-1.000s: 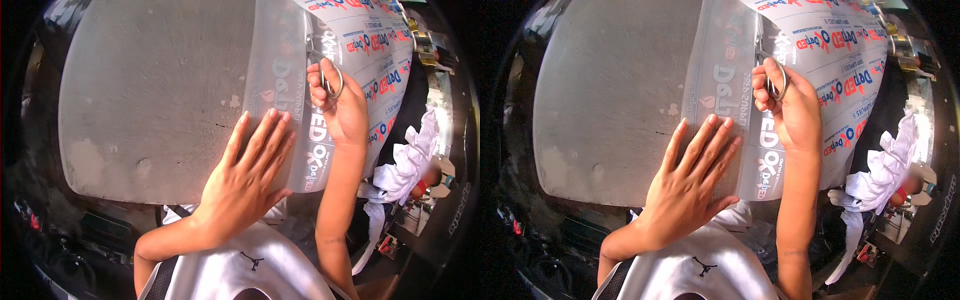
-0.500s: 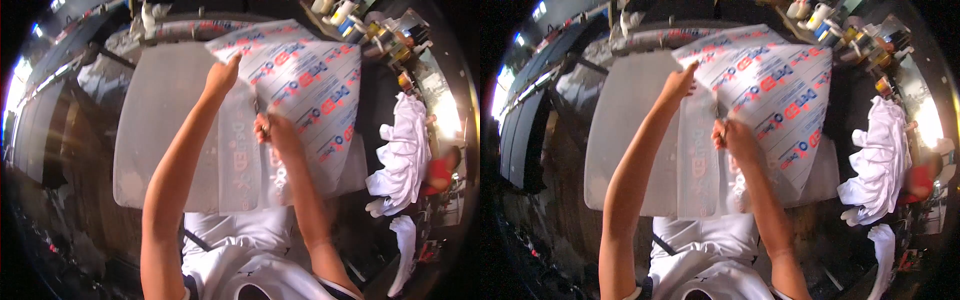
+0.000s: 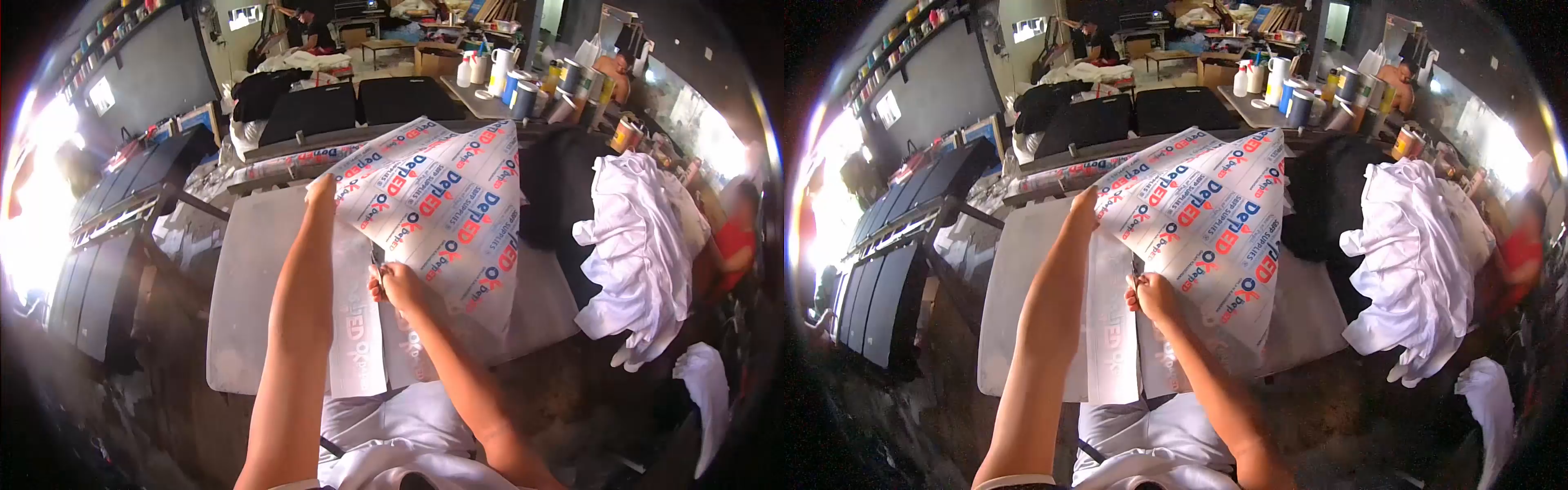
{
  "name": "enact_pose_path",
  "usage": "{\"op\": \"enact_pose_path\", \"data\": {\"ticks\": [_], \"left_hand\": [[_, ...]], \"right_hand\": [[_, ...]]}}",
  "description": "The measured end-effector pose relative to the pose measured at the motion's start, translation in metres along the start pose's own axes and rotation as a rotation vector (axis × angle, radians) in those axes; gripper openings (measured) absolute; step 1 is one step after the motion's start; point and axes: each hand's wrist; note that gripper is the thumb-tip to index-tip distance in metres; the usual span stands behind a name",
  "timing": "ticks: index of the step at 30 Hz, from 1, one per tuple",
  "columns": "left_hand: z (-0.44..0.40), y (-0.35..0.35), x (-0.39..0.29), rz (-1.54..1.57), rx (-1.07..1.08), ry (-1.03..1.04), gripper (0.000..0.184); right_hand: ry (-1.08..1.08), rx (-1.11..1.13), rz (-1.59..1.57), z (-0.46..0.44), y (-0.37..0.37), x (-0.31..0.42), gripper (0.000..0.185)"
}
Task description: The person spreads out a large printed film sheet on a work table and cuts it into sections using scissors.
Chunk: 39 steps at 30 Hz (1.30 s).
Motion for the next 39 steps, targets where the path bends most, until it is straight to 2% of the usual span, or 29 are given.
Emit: {"op": "enact_pose_path", "data": {"ticks": [1,2,4,5,6,7,9,10,11,12,13,15,16,18,20,21,22,23,24,25,27,29,31,32,34,36,37,38,39], "left_hand": [[0.009,-0.004,0.002,0.167,0.087,-0.028,0.049],[0.017,-0.007,-0.002,0.317,0.113,-0.121,0.042],[0.003,-0.006,-0.018,0.626,0.366,-0.105,0.026],[-0.007,0.001,-0.026,0.775,0.596,-0.003,0.019],[0.005,0.007,-0.054,0.593,0.409,0.031,0.015],[0.066,0.010,-0.075,0.586,0.458,0.111,0.019],[0.132,0.032,-0.126,0.478,0.446,0.402,0.022],[0.136,0.054,-0.155,0.493,0.545,0.530,0.027],[0.200,0.057,-0.171,0.329,0.547,0.590,0.031],[0.266,0.081,-0.177,0.444,0.526,0.776,0.038],[0.290,0.098,-0.198,0.270,0.755,0.786,0.039],[0.402,0.149,-0.199,0.360,0.841,0.725,0.043],[0.444,0.166,-0.200,0.290,0.877,0.774,0.038],[0.522,0.216,-0.189,0.004,0.882,1.013,0.031],[0.590,0.270,-0.169,-0.307,0.816,1.336,0.031],[0.609,0.316,-0.160,-0.265,0.758,1.684,0.046],[0.627,0.362,-0.140,-0.147,0.849,1.656,0.061],[0.645,0.415,-0.121,-0.030,0.938,1.630,0.077],[0.649,0.376,-0.091,-0.189,0.959,1.495,0.082],[0.645,0.340,-0.077,-0.449,1.001,1.601,0.081],[0.624,0.318,-0.032,-0.271,1.005,1.783,0.060],[0.599,0.261,-0.003,-0.410,1.106,1.764,0.053],[0.561,0.222,0.029,-0.314,1.164,1.803,0.042],[0.541,0.194,0.042,-0.299,1.195,1.721,0.042],[0.495,0.134,0.068,-0.164,1.065,1.698,0.035],[0.444,0.058,0.081,-0.240,0.884,1.432,0.032],[0.404,0.035,0.090,-0.256,0.692,1.387,0.031],[0.382,0.001,0.091,-0.266,0.547,1.172,0.031],[0.349,-0.021,0.097,-0.262,0.368,0.994,0.033]], "right_hand": [[-0.006,0.008,-0.020,-0.004,0.000,-0.009,0.025],[-0.001,-0.007,-0.030,-0.009,0.003,-0.016,0.025],[0.026,0.003,-0.052,-0.013,0.005,-0.018,0.025],[0.020,-0.003,-0.077,-0.014,0.004,-0.021,0.025],[0.015,-0.020,-0.097,-0.012,0.006,-0.023,0.026],[0.003,-0.038,-0.114,-0.013,0.007,-0.022,0.027],[0.007,-0.020,-0.028,-0.012,0.008,-0.015,0.029],[-0.012,-0.028,-0.015,-0.009,0.009,-0.010,0.030],[-0.026,-0.042,-0.014,-0.008,0.011,-0.009,0.032],[-0.029,-0.036,-0.016,-0.008,0.011,-0.009,0.031],[-0.032,-0.026,-0.014,-0.009,0.011,-0.008,0.031],[-0.038,-0.070,0.000,-0.012,0.011,-0.011,0.027],[-0.053,-0.086,0.119,0.002,0.012,0.008,0.029],[-0.392,-0.040,0.322,-0.004,-0.001,-0.020,0.029],[-0.156,0.006,0.082,-0.043,-0.006,-0.071,0.028],[-0.036,0.026,-0.036,-0.049,-0.005,-0.079,0.028],[0.028,-0.033,-0.012,-0.015,0.007,-0.015,0.029],[0.015,-0.029,-0.025,-0.013,0.007,-0.012,0.031],[0.013,-0.023,-0.036,-0.015,0.008,-0.016,0.031],[0.010,-0.023,-0.050,-0.018,0.007,-0.020,0.031],[0.066,-0.033,-0.003,-0.017,0.008,-0.013,0.030],[-0.080,-0.031,-0.016,-0.043,0.008,-0.067,0.030],[0.054,-0.060,0.067,-0.022,0.011,-0.027,0.028],[0.017,-0.073,0.010,-0.017,0.012,-0.022,0.027],[-0.074,-0.035,-0.037,-0.021,0.009,-0.031,0.028],[-0.055,-0.042,-0.070,-0.031,0.008,-0.047,0.027],[-0.018,-0.059,-0.059,-0.020,0.008,-0.033,0.028],[-0.376,-0.101,0.363,-0.023,0.000,-0.042,0.029],[-0.387,-0.090,0.372,-0.020,-0.001,-0.038,0.029]]}}
Point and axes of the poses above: each hand's wrist, its own z-axis away from the middle knuckle, its own y-axis out of the palm, x = y × z, and after that the axes turned 12 degrees about -y, right-handed
